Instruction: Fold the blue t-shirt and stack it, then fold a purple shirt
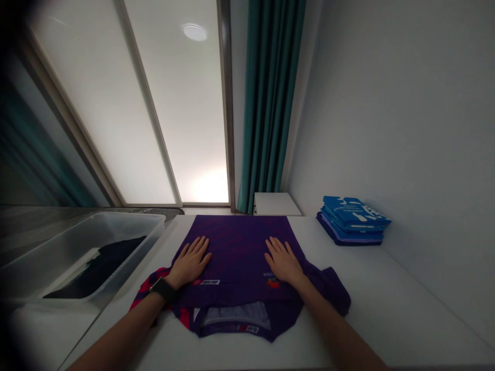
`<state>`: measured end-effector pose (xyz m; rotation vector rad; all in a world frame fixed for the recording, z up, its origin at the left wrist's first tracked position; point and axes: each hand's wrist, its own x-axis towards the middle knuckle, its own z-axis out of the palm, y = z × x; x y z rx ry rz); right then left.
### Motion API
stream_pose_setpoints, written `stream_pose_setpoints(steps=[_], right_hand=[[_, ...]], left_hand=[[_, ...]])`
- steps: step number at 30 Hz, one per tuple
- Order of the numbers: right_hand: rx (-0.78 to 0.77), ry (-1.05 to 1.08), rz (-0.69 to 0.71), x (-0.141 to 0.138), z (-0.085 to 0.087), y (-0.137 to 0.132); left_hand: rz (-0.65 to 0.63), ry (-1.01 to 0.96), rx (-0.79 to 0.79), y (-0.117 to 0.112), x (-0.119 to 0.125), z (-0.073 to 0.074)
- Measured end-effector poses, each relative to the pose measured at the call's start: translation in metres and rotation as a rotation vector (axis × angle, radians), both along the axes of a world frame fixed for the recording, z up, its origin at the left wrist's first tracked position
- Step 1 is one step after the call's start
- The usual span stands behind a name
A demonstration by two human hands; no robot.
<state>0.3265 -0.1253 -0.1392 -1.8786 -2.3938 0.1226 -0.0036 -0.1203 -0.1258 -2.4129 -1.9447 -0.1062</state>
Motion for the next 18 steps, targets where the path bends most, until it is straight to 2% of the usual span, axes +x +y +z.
stream_pose_setpoints(steps=[3,6,9,12,15,18], right_hand=[[0.014,0.051,-0.015,0.002,0.001,-0.004],[0.072,0.088,-0.004,-0.003,0.008,0.009],[0.133,0.104,0.032,-0.02,0.016,0.035],[0.121,0.1,0.047,-0.046,0.019,0.064],[0.059,0.09,-0.012,-0.069,0.014,0.088],[-0.03,0.079,-0.045,-0.079,0.007,0.103]], left_hand=[[0.006,0.006,-0.028,-0.002,0.0,0.003],[-0.032,0.0,0.006,0.008,0.008,0.009],[-0.136,-0.019,0.06,0.03,0.029,0.019],[-0.223,-0.04,0.076,0.058,0.055,0.023],[-0.211,-0.053,0.07,0.085,0.075,0.018],[-0.16,-0.056,0.031,0.106,0.079,0.006]])
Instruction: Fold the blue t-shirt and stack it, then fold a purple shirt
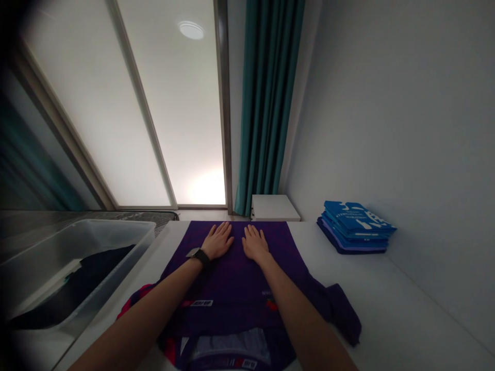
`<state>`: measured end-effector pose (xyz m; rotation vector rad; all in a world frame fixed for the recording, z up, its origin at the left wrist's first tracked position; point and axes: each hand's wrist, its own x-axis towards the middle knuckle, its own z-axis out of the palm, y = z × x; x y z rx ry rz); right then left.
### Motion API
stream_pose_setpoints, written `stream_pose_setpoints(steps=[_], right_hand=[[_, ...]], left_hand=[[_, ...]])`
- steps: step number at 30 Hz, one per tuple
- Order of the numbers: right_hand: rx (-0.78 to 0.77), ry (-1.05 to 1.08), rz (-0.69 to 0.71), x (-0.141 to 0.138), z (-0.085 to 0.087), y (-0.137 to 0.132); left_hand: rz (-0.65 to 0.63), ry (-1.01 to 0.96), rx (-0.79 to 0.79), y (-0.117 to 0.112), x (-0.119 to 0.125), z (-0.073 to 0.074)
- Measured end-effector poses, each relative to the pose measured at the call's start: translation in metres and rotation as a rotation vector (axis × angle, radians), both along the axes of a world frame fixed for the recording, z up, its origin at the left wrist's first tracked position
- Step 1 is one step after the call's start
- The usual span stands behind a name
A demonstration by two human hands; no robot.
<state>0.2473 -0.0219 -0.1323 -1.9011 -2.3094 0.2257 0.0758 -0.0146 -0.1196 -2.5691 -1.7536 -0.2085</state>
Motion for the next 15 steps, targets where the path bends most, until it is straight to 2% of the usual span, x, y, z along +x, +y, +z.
stream_pose_setpoints(steps=[4,11,15], right_hand=[[-0.085,-0.021,-0.023,0.014,-0.003,0.011],[-0.083,-0.123,-0.301,0.099,-0.007,0.018],[-0.097,-0.147,-0.384,0.127,-0.011,0.017]], left_hand=[[0.089,0.001,-0.058,0.022,-0.023,-0.011],[0.323,0.001,-0.123,0.044,-0.109,-0.008],[0.371,0.012,-0.13,0.044,-0.127,-0.01]])
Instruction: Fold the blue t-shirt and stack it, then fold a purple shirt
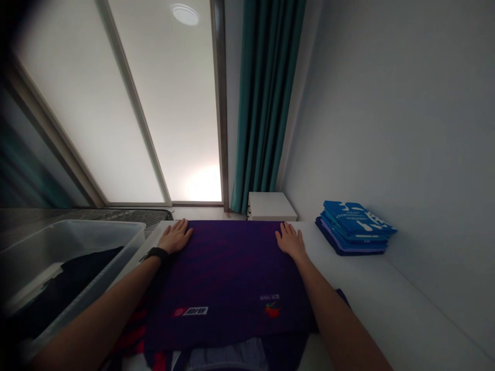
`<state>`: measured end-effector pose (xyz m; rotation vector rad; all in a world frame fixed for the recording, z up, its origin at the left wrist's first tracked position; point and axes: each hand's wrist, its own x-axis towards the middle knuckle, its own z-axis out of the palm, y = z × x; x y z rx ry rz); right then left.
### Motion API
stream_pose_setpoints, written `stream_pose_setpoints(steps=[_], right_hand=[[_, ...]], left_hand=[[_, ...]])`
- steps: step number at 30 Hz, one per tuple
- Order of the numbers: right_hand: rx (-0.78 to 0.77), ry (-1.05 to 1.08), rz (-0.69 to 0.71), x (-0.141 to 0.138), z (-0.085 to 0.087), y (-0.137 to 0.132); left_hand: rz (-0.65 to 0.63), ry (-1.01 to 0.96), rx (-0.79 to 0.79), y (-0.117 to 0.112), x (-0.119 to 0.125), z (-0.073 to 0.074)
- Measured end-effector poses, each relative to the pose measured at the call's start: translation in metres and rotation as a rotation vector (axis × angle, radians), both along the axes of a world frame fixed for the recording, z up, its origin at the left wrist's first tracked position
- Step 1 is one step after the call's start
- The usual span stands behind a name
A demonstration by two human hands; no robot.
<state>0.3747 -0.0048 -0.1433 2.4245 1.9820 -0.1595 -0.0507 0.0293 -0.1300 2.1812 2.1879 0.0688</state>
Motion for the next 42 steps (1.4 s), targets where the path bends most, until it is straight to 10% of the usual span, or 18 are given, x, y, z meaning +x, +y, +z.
stream_pose_setpoints(steps=[10,20,32,42], right_hand=[[0.05,-0.009,-0.022,-0.007,0.007,0.011],[0.023,0.085,0.206,-0.077,0.006,0.025],[0.012,0.014,0.008,-0.007,-0.004,0.012],[0.024,-0.058,0.147,-0.016,0.01,-0.017]], left_hand=[[-0.009,0.013,0.024,-0.002,0.003,-0.001],[0.0,0.019,0.029,-0.004,0.002,-0.001],[0.006,0.015,0.008,-0.006,0.005,0.003],[-0.081,0.101,0.139,-0.036,0.02,0.009]])
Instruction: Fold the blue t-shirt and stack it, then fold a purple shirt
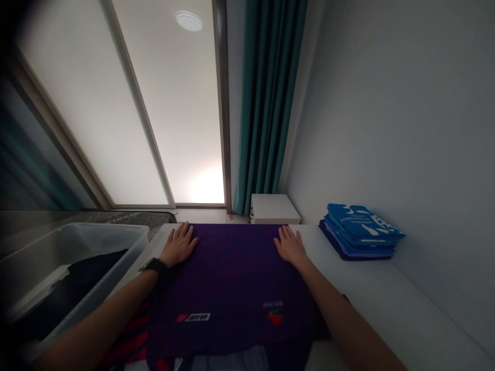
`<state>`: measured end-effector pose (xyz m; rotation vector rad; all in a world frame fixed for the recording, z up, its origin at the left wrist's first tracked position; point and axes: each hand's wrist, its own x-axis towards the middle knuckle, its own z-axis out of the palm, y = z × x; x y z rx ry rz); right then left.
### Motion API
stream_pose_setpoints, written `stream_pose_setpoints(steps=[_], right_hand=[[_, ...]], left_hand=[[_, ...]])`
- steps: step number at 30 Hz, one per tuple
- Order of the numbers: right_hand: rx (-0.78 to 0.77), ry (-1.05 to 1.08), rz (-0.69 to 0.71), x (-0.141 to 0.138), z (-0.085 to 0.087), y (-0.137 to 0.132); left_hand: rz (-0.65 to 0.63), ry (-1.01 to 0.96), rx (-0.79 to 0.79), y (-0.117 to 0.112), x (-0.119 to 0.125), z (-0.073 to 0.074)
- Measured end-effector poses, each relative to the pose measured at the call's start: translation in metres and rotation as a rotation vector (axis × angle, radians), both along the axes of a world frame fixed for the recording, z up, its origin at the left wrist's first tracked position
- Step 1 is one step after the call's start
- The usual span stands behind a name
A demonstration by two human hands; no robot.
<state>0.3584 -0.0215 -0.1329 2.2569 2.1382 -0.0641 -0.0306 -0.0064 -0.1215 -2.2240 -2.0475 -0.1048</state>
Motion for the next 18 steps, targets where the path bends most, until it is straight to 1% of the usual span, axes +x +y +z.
stream_pose_setpoints(steps=[1,3,5,7,9,13,16,18], right_hand=[[0.039,-0.005,0.057,-0.007,-0.001,-0.01],[0.074,0.035,0.192,-0.022,-0.005,-0.032],[0.06,0.09,0.255,-0.035,-0.009,-0.051],[0.058,0.115,0.269,-0.043,-0.01,-0.06],[0.038,0.118,0.275,-0.045,-0.008,-0.058],[-0.007,0.111,0.274,-0.043,0.0,-0.033],[-0.01,0.111,0.269,-0.044,0.004,-0.019],[0.019,0.105,0.27,-0.046,0.007,-0.017]], left_hand=[[-0.053,-0.006,0.003,-0.009,0.006,-0.001],[-0.179,-0.038,-0.049,-0.028,0.018,-0.003],[-0.222,-0.064,-0.088,-0.042,0.026,-0.006],[-0.232,-0.086,-0.084,-0.048,0.029,-0.009],[-0.24,-0.099,-0.066,-0.044,0.029,-0.01],[-0.256,-0.105,-0.067,-0.021,0.029,-0.01],[-0.264,-0.106,-0.086,-0.006,0.032,-0.006],[-0.248,-0.091,-0.09,-0.002,0.037,-0.001]])
